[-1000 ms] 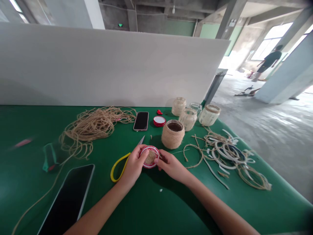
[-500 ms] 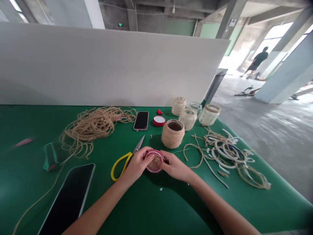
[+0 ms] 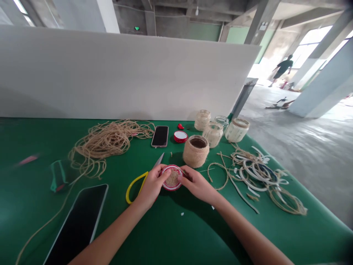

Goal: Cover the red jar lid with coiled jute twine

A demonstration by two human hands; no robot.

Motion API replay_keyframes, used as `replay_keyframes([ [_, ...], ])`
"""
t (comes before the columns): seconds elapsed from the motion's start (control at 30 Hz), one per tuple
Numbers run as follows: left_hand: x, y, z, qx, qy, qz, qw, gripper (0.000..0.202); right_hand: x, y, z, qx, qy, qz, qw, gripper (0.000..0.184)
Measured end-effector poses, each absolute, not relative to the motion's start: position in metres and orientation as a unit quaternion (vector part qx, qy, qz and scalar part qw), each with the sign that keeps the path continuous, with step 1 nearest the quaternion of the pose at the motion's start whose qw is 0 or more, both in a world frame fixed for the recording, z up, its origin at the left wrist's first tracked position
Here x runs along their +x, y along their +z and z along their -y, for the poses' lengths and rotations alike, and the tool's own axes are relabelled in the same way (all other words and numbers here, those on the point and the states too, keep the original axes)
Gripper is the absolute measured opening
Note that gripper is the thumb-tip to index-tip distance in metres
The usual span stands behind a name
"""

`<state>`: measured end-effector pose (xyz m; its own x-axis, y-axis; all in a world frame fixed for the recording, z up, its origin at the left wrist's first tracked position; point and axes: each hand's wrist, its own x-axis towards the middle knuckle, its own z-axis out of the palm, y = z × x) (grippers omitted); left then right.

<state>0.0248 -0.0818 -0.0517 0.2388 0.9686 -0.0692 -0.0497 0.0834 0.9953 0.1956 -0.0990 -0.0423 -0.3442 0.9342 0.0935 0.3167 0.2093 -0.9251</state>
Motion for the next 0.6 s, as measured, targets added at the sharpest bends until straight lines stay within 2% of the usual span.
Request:
replay_keyframes([
  [0.4, 0.028, -0.042, 0.085, 0.560, 0.389, -0.454, 0.573, 0.025, 0.196, -0.047, 0.099, -0.483, 0.430, 0.691, 0.321, 0.011],
  [0.6, 0.028, -0.042, 0.084, 0.576, 0.371, -0.454, 0.569, 0.022, 0.194, -0.044, 0.101, -0.485, 0.431, 0.692, 0.316, 0.016],
])
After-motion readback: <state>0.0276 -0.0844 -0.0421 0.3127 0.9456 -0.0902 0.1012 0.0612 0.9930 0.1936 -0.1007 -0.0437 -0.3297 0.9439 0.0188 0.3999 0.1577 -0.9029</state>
